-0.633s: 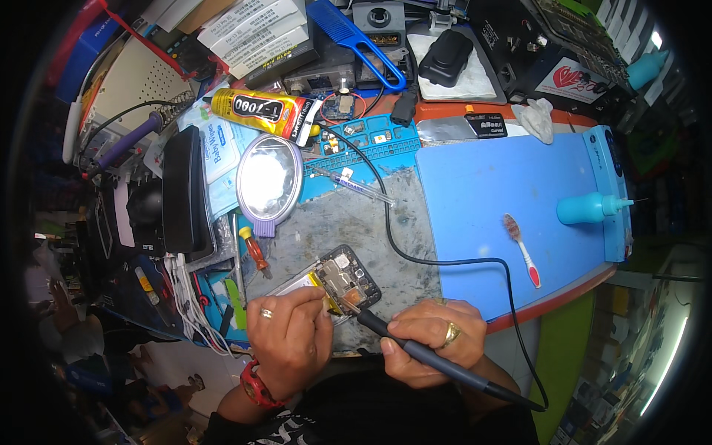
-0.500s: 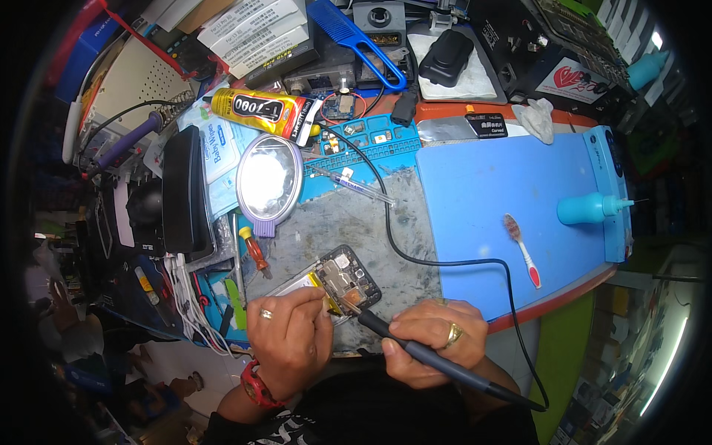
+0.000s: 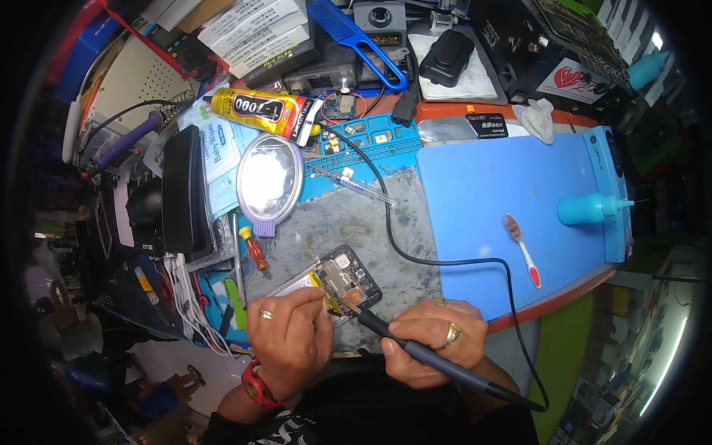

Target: The person uses a soldering iron and tweezers to work on the internal components of a disassembled smartphone placed on a cluttered workbench. They repeatedly apply heat to small areas of the motherboard while holding the device steady with their other hand.

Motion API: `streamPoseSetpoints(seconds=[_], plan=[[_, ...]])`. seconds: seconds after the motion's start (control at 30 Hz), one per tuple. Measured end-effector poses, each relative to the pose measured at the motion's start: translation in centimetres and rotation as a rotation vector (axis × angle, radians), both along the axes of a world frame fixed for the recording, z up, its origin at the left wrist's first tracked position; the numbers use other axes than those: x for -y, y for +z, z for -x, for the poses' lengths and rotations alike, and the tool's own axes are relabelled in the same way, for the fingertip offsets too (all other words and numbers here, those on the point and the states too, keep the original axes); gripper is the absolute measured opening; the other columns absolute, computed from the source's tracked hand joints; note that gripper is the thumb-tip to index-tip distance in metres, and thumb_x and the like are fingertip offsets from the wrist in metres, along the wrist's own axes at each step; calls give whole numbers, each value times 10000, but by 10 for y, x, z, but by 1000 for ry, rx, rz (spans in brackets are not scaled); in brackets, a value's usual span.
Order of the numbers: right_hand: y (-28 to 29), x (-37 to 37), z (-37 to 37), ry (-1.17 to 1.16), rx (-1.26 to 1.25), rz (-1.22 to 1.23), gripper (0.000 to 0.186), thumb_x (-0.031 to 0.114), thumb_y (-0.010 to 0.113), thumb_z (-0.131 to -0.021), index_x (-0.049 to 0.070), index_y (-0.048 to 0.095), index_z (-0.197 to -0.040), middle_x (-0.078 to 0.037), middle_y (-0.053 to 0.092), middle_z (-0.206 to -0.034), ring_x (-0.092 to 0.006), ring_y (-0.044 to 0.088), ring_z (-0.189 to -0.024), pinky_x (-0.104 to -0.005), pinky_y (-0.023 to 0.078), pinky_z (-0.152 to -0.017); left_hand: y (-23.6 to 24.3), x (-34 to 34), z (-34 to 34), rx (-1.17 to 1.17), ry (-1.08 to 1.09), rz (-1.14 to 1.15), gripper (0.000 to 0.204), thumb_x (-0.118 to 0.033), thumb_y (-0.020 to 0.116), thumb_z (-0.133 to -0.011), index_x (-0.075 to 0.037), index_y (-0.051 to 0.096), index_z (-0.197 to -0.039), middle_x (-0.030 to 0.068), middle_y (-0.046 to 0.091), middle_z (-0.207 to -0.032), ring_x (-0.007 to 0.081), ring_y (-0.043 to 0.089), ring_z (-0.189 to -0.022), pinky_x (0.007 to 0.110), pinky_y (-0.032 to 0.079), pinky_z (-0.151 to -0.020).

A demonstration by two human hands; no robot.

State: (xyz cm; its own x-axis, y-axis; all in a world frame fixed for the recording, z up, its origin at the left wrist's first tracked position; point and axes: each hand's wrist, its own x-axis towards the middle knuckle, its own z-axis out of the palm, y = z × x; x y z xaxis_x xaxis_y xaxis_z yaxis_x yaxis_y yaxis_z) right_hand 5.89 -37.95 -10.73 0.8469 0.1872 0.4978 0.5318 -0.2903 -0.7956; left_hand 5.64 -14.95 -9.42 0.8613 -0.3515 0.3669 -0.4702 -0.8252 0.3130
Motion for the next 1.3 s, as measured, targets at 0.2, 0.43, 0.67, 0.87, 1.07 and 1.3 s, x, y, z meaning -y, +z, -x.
streamPoseSetpoints(seconds=[0.2,0.43,0.67,0.87,1.07,1.3], plan=[[-3,0,0,-9,13,-27,232,57,808,-759,12,660,-932,-134,723,-712,-254,774,-624,-315,599,-505,1,1,0,3,3,6,176,-51,796,-821,-9,752,-986,44,751,-1089,178,660,-827,374,472,-801],[-7,-3,-1,-42,49,-54,253,55,833,-725,26,680,-925,-107,703,-678,-234,749,-569,-286,536,-452,0,1,0,6,7,7,173,-49,800,-818,-10,750,-979,43,751,-1078,178,660,-829,377,473,-799],[-6,-3,-1,-45,57,-46,247,54,833,-731,27,679,-922,-101,703,-678,-235,748,-568,-291,544,-458,1,2,0,10,7,3,172,-47,802,-822,-9,751,-982,44,752,-1077,179,655,-826,378,474,-795],[-8,-4,-2,-36,54,-54,244,48,830,-732,24,676,-919,-105,706,-680,-237,745,-563,-294,557,-465,-1,1,0,10,9,1,174,-54,799,-830,-9,751,-992,44,751,-1080,178,656,-829,379,475,-798],[-6,-3,-1,-46,56,-53,246,47,833,-728,23,676,-916,-108,707,-682,-237,745,-563,-295,561,-468,0,2,0,9,6,3,178,-57,797,-830,-10,752,-995,43,751,-1083,178,657,-833,381,476,-804],[-3,0,0,-13,11,-31,229,48,807,-764,11,659,-936,-133,725,-726,-260,779,-634,-328,625,-536,-1,1,1,11,13,2,182,-54,794,-826,-12,752,-998,41,750,-1089,179,658,-834,381,476,-808]])
